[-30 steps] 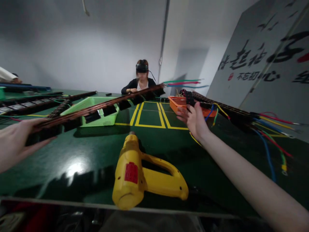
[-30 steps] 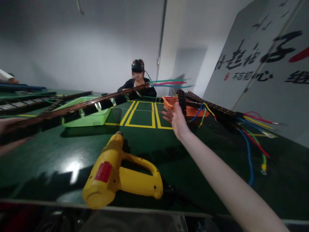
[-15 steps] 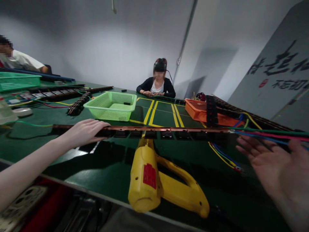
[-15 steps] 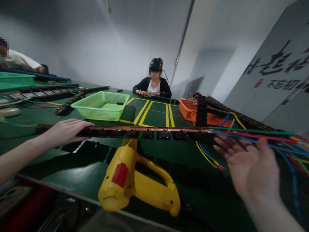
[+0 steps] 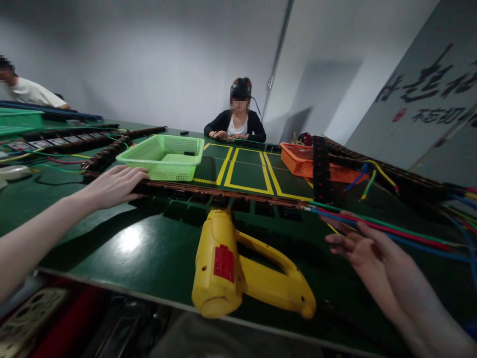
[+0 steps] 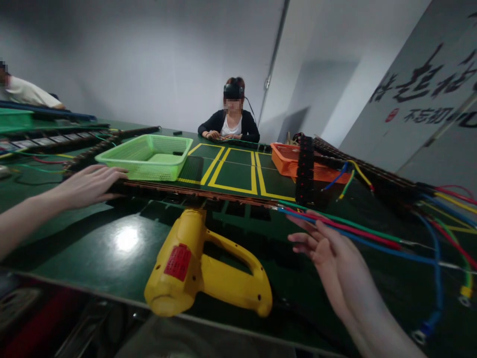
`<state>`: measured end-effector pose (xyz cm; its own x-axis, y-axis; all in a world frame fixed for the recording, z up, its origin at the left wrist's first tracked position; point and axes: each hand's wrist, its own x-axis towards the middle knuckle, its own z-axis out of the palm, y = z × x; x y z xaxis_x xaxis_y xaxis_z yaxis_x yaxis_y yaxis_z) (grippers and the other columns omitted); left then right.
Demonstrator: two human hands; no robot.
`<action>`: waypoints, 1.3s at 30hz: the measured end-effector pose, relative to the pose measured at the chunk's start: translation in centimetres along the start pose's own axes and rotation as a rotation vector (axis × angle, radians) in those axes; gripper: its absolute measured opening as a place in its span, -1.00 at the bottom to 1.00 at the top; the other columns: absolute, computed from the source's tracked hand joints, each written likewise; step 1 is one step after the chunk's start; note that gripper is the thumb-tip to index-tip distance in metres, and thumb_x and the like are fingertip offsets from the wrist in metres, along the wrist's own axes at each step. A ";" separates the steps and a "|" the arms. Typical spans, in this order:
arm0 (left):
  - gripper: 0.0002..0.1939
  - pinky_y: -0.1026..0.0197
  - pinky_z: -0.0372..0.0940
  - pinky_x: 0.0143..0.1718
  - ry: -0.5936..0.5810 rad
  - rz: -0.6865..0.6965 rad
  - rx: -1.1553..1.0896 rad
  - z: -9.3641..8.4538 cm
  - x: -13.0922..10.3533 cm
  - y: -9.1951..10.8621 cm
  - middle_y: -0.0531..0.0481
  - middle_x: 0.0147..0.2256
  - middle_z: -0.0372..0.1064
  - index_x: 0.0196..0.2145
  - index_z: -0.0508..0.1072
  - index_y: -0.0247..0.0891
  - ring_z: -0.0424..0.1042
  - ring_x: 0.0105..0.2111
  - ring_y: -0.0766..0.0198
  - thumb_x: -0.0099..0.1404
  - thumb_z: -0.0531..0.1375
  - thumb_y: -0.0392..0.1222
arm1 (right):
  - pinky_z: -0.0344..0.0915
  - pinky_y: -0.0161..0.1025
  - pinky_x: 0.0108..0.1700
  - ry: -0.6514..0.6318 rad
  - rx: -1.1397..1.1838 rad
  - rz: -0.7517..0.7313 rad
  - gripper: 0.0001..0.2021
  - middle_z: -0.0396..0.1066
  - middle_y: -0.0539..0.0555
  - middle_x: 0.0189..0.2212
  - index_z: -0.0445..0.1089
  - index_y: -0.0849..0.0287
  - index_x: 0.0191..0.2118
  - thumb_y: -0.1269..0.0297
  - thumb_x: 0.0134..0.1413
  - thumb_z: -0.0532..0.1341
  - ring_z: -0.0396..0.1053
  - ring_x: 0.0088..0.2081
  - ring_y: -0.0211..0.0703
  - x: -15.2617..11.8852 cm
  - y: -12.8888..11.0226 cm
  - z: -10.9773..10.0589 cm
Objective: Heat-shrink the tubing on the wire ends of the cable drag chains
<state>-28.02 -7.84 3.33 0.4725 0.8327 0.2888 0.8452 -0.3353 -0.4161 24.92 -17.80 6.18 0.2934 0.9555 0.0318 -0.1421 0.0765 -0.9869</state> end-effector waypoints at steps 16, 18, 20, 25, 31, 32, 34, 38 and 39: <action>-0.38 0.00 0.19 0.02 -0.142 -0.146 -0.029 2.2 -0.4 -2.1 -0.41 0.00 0.31 0.08 0.12 -0.53 0.35 0.01 -0.06 0.33 -0.20 0.09 | 0.41 -0.25 -0.48 -0.127 0.043 0.104 -0.76 0.52 0.11 -0.17 0.31 0.07 -0.24 0.13 0.25 -0.05 0.47 -0.43 -0.19 3.3 0.2 2.3; -0.38 0.01 0.19 0.02 -0.144 -0.147 -0.010 2.3 -0.3 -2.1 -0.41 0.00 0.31 0.08 0.11 -0.54 0.34 0.02 -0.05 0.33 -0.21 0.09 | 0.39 -0.27 -0.49 -0.113 0.062 0.134 -0.71 0.52 0.10 -0.16 0.31 0.07 -0.22 0.14 0.29 -0.10 0.46 -0.46 -0.22 3.3 0.2 2.4; -0.37 0.02 0.20 0.02 -0.144 -0.147 0.013 2.5 -0.3 -2.3 -0.41 0.01 0.29 0.08 0.11 -0.54 0.34 0.02 -0.04 0.32 -0.21 0.09 | 0.38 -0.30 -0.49 -0.100 0.083 0.168 -0.68 0.52 0.09 -0.15 0.32 0.08 -0.21 0.15 0.31 -0.13 0.44 -0.48 -0.25 3.3 0.1 2.5; -0.42 0.05 0.22 -0.01 -0.170 -0.152 0.069 3.3 -0.2 -3.5 -0.34 -0.03 0.31 0.04 0.13 -0.48 0.35 -0.03 0.01 0.31 -0.21 0.08 | 0.35 -0.39 -0.49 -0.097 0.131 0.236 -0.68 0.52 0.08 -0.17 0.33 0.12 -0.22 0.20 0.34 -0.13 0.40 -0.53 -0.34 3.8 0.1 3.7; -0.40 0.03 0.21 -0.01 -0.158 -0.206 0.109 4.5 -1.3 -5.1 -0.35 -0.09 0.30 -0.01 0.15 -0.46 0.35 -0.06 -0.04 0.30 -0.34 0.07 | 0.31 -0.41 -0.50 -0.139 0.155 0.297 -0.72 0.52 0.02 -0.22 0.31 0.12 -0.23 0.24 0.35 -0.11 0.39 -0.54 -0.37 5.4 1.3 6.1; -0.39 0.01 0.21 -0.02 -0.152 -0.222 0.110 4.7 -1.5 -5.3 -0.35 -0.10 0.29 -0.01 0.14 -0.44 0.35 -0.07 -0.05 0.29 -0.36 0.07 | 0.31 -0.41 -0.49 -0.148 0.158 0.306 -0.72 0.52 0.01 -0.23 0.31 0.13 -0.22 0.23 0.36 -0.11 0.39 -0.54 -0.38 5.8 1.5 6.5; -0.37 -0.03 0.21 -0.03 -0.142 -0.244 0.092 4.9 -1.9 -5.5 -0.34 -0.10 0.28 0.01 0.12 -0.43 0.34 -0.08 -0.07 0.28 -0.37 0.10 | 0.31 -0.39 -0.47 -0.165 0.161 0.319 -0.73 0.50 0.00 -0.26 0.32 0.14 -0.19 0.22 0.37 -0.09 0.37 -0.55 -0.38 6.5 1.9 7.1; -0.23 -0.10 0.15 0.05 -0.072 -0.260 0.039 3.9 -1.8 -4.7 -0.42 -0.03 0.20 0.10 0.08 -0.51 0.27 0.00 -0.15 0.25 -0.38 0.21 | 0.31 -0.36 -0.46 -0.188 0.158 0.332 -0.71 0.47 0.02 -0.29 0.31 0.23 -0.12 0.18 0.37 -0.06 0.34 -0.55 -0.37 7.8 2.2 7.5; -0.19 -0.11 0.13 0.08 -0.041 -0.262 0.031 3.4 -1.6 -4.2 -0.43 0.01 0.17 0.13 0.05 -0.52 0.23 0.04 -0.17 0.24 -0.36 0.24 | 0.31 -0.35 -0.46 -0.196 0.156 0.334 -0.71 0.47 0.03 -0.29 0.31 0.24 -0.12 0.18 0.37 -0.06 0.34 -0.55 -0.37 7.9 2.3 7.4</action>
<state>-33.12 -6.28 1.71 0.2275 0.9065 0.3557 0.9290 -0.0925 -0.3583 19.93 -7.94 5.38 0.0230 0.9701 -0.2417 -0.3447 -0.2193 -0.9127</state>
